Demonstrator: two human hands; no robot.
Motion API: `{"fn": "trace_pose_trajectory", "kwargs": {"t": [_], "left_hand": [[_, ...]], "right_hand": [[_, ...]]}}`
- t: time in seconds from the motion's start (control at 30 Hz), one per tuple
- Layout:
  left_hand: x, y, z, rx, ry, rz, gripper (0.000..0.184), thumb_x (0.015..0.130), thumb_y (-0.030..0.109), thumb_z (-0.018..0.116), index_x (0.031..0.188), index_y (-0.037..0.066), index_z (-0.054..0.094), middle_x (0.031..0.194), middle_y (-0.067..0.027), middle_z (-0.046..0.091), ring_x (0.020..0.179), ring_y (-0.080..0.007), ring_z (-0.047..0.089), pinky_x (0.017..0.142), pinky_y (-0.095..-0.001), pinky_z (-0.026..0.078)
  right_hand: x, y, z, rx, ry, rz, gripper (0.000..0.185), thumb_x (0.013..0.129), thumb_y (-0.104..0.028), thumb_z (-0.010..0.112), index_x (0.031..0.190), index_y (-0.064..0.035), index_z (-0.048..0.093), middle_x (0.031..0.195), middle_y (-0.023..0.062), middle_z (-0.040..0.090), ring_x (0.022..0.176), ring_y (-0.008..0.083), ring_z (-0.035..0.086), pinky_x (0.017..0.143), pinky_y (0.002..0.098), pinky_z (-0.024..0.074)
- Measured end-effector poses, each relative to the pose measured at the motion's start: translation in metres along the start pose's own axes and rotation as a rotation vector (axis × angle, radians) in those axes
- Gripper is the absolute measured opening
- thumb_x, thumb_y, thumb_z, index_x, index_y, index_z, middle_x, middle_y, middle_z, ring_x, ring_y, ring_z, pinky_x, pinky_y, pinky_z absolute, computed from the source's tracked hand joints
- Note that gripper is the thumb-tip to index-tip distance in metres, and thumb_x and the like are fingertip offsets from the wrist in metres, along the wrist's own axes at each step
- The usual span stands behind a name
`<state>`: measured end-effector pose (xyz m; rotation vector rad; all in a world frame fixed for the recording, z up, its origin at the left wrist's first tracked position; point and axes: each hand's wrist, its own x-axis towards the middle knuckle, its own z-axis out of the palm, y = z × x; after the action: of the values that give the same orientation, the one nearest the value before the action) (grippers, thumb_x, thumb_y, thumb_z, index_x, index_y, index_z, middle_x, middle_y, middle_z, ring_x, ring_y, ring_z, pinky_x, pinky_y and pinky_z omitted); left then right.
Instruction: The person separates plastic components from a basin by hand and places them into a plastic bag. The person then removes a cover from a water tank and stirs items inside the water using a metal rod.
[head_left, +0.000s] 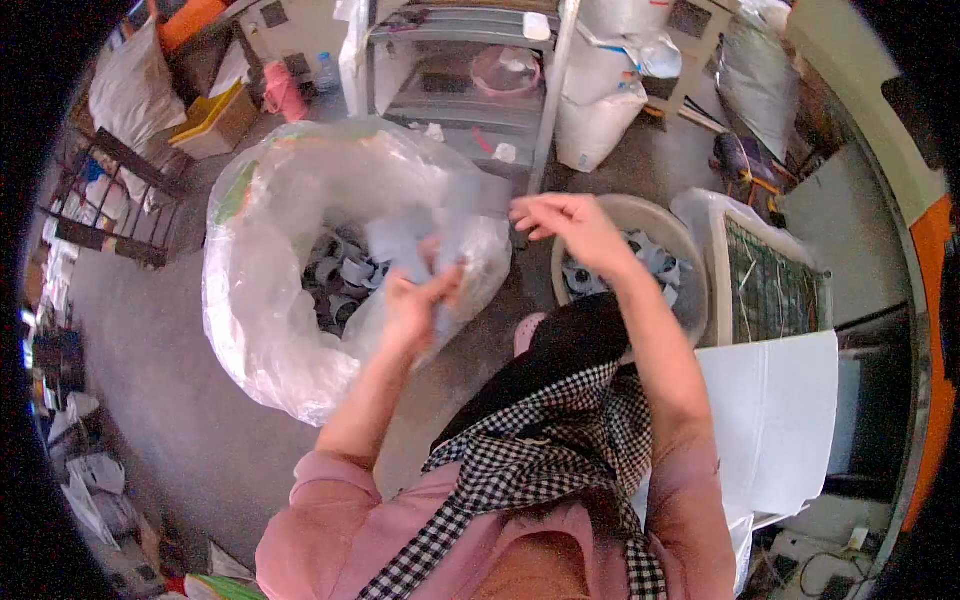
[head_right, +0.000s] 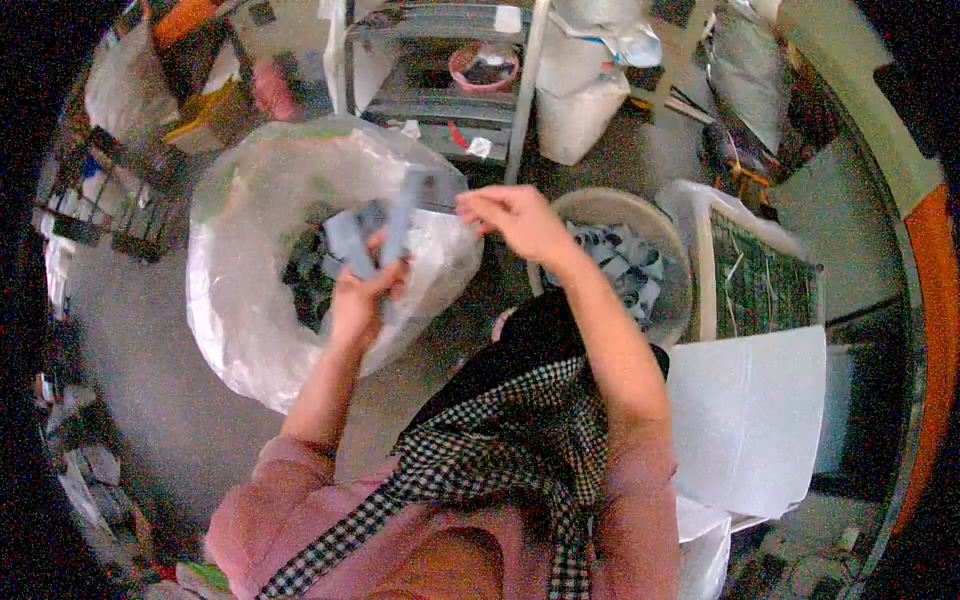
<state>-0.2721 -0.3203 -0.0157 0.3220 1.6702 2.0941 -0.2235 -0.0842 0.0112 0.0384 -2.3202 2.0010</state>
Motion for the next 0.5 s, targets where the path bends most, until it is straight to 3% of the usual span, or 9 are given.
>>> {"fn": "trace_pose_trajectory", "kwargs": {"t": [0.17,0.23,0.3,0.37,0.4,0.47,0.5], "left_hand": [[0.044,-0.016,-0.087,0.170,0.355,0.026,0.023,0.083,0.014,0.061,0.101,-0.001,0.057,0.071,-0.0015,0.056,0.057,-0.0097,0.049,0.050,-0.0240,0.038],[0.072,-0.025,-0.128,0.316,0.446,0.018,0.027,0.084,0.024,0.062,0.096,0.000,0.059,0.068,-0.0009,0.055,0.055,-0.0093,0.048,0.047,-0.0248,0.037],[0.103,-0.035,-0.163,0.351,0.460,0.004,0.032,0.083,0.030,0.063,0.095,0.000,0.059,0.067,-0.0005,0.054,0.054,-0.0087,0.048,0.045,-0.0253,0.036],[0.131,-0.041,-0.179,0.683,0.719,-0.229,0.045,0.080,0.041,0.064,0.095,-0.001,0.059,0.075,-0.0081,0.058,0.064,-0.0166,0.055,0.055,-0.0304,0.042],[0.147,-0.056,-0.191,0.701,0.707,-0.234,0.045,0.080,0.041,0.064,0.095,-0.001,0.059,0.075,-0.0081,0.058,0.064,-0.0166,0.055,0.055,-0.0304,0.042],[0.181,-0.096,-0.209,1.585,0.959,0.095,0.056,0.077,0.047,0.064,0.100,-0.003,0.057,0.094,-0.0195,0.058,0.086,-0.0276,0.056,0.074,-0.0372,0.044],[0.177,-0.091,-0.164,1.621,0.860,0.256,0.054,0.078,0.039,0.065,0.108,-0.005,0.053,0.111,-0.0257,0.051,0.106,-0.0347,0.047,0.090,-0.0405,0.037]], "right_hand": [[-0.040,0.022,-0.083,0.101,0.335,0.127,0.025,0.090,-0.019,0.051,0.103,-0.0013,0.063,0.091,0.0080,0.065,0.081,0.0137,0.061,0.073,0.0244,0.0487],[-0.057,0.058,-0.117,0.082,0.534,0.220,0.025,0.090,-0.020,0.051,0.102,-0.0025,0.063,0.090,0.0074,0.065,0.078,0.0124,0.061,0.073,0.0228,0.0475],[-0.071,0.092,-0.141,0.097,0.564,0.302,0.025,0.090,-0.021,0.051,0.102,-0.0024,0.063,0.089,0.0070,0.065,0.078,0.0118,0.061,0.072,0.0224,0.0475],[-0.082,0.118,-0.154,0.116,0.589,0.384,0.025,0.089,-0.022,0.054,0.100,-0.0016,0.063,0.085,0.0060,0.065,0.075,0.0115,0.060,0.067,0.0222,0.0481],[-0.087,0.128,-0.158,0.130,0.601,0.395,0.025,0.089,-0.022,0.054,0.100,-0.0016,0.063,0.085,0.0060,0.065,0.075,0.0115,0.060,0.067,0.0222,0.0481],[-0.092,0.148,-0.165,0.016,0.562,0.466,0.025,0.088,-0.022,0.055,0.098,-0.0001,0.062,0.083,0.0051,0.064,0.071,0.0109,0.060,0.064,0.0220,0.0482],[-0.094,0.170,-0.171,0.088,0.560,0.459,0.026,0.088,-0.022,0.055,0.095,0.0016,0.062,0.079,0.0052,0.063,0.068,0.0095,0.058,0.061,0.0220,0.0472]]}}
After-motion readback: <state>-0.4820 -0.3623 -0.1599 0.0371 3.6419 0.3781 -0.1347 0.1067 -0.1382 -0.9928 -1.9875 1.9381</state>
